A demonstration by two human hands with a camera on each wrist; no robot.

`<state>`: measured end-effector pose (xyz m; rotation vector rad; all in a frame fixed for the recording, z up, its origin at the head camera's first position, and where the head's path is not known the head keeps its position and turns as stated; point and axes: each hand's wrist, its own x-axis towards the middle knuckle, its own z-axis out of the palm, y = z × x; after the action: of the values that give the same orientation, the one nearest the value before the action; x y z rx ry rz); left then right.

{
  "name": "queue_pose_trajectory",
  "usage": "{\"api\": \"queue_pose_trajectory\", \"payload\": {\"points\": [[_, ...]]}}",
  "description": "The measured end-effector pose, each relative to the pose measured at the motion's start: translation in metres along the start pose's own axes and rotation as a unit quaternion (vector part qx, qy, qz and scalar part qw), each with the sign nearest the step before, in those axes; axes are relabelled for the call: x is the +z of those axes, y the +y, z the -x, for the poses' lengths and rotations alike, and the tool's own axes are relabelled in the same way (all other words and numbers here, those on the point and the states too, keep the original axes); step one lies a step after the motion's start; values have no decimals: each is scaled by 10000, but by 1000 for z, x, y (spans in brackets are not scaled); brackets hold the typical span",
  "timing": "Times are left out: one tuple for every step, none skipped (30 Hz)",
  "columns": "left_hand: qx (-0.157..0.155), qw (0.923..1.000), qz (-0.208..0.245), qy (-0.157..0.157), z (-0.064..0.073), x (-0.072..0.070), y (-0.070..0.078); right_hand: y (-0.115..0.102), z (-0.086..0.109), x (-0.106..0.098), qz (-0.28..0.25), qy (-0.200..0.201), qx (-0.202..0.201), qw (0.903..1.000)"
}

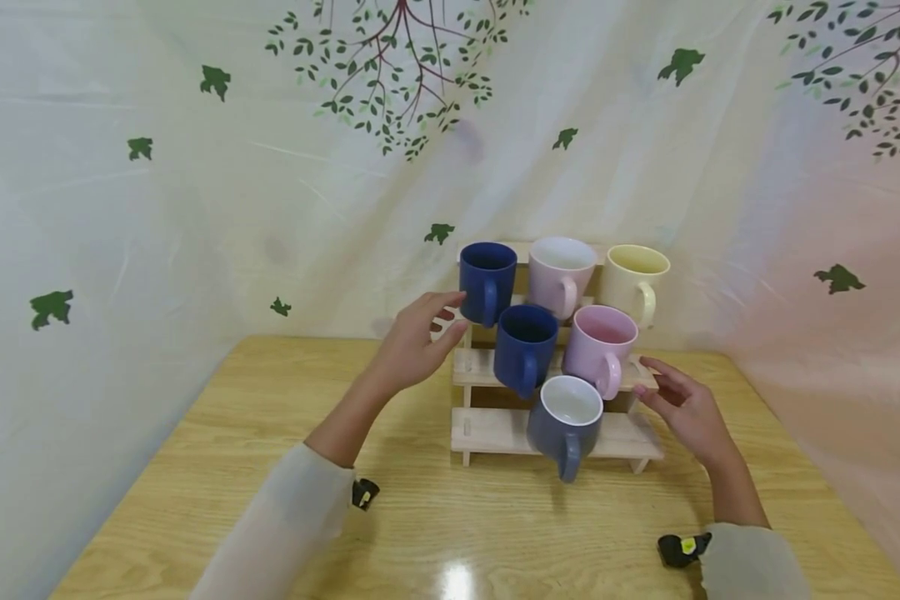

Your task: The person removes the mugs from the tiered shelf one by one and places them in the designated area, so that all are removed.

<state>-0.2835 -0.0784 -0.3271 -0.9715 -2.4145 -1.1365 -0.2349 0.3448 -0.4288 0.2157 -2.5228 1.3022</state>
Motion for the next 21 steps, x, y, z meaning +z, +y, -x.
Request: {"api": "queue_pose_trajectory", "payload": {"points": [[-27, 9999, 99, 69, -1, 2, 0, 1, 0, 0, -35, 2, 4, 10000], [-63, 9997, 204, 143, -3, 4, 1, 1, -1, 0, -68, 2, 13, 10000], [-104, 9992, 313, 213, -4, 6, 1, 1, -1, 0, -92, -2, 22, 10000], [-146, 9986, 430, 280, -5, 8, 2, 2, -1, 0, -99, -2, 37, 9999], [-197, 9979, 528, 333, -6, 9, 2, 2, -1, 0, -100, -6, 57, 9999], [-251, 9970, 626, 378, -7, 11, 2, 2, -1, 0, -92, -9, 79, 9999], [-310, 9961, 709, 424, -8, 13, 2, 2, -1, -1, -91, -24, 103, 9999], [-367, 9952, 786, 460, -9, 15, 2, 1, 0, -1, -80, -37, 135, 9999], [-420, 9943, 849, 491, -10, 17, 2, 1, 0, -1, -50, -43, 167, 9998], [-470, 9934, 904, 522, -11, 18, 2, 1, 0, -2, -24, -51, 189, 9998], [-515, 9926, 952, 556, -12, 20, 3, 0, 0, -2, 2, -56, 213, 9998], [-546, 9916, 1008, 603, -12, 21, 3, 0, 0, -2, 5, -56, 241, 9997], [-580, 9907, 1042, 648, -13, 22, 4, -1, 1, -3, 9, -50, 255, 9997], [-609, 9900, 1076, 686, -14, 23, 4, -2, 1, -3, 26, -33, 268, 9996], [-633, 9892, 1103, 727, -14, 24, 5, -2, 1, -3, 37, -10, 271, 9996], [-653, 9885, 1135, 756, -15, 25, 6, -2, 1, -3, 8, 12, 269, 9996], [-667, 9878, 1168, 784, -16, 26, 6, -3, 2, -2, -13, 39, 271, 9996], [-677, 9872, 1194, 807, -16, 27, 7, -3, 2, -2, -41, 65, 265, 9996], [-692, 9867, 1217, 822, -17, 27, 7, -3, 2, -2, -56, 85, 248, 9996], [-698, 9861, 1253, 834, -18, 28, 7, -4, 2, -2, -81, 99, 245, 9996], [-708, 9855, 1291, 845, -18, 29, 8, -4, 3, -2, -104, 108, 236, 9996]]}}
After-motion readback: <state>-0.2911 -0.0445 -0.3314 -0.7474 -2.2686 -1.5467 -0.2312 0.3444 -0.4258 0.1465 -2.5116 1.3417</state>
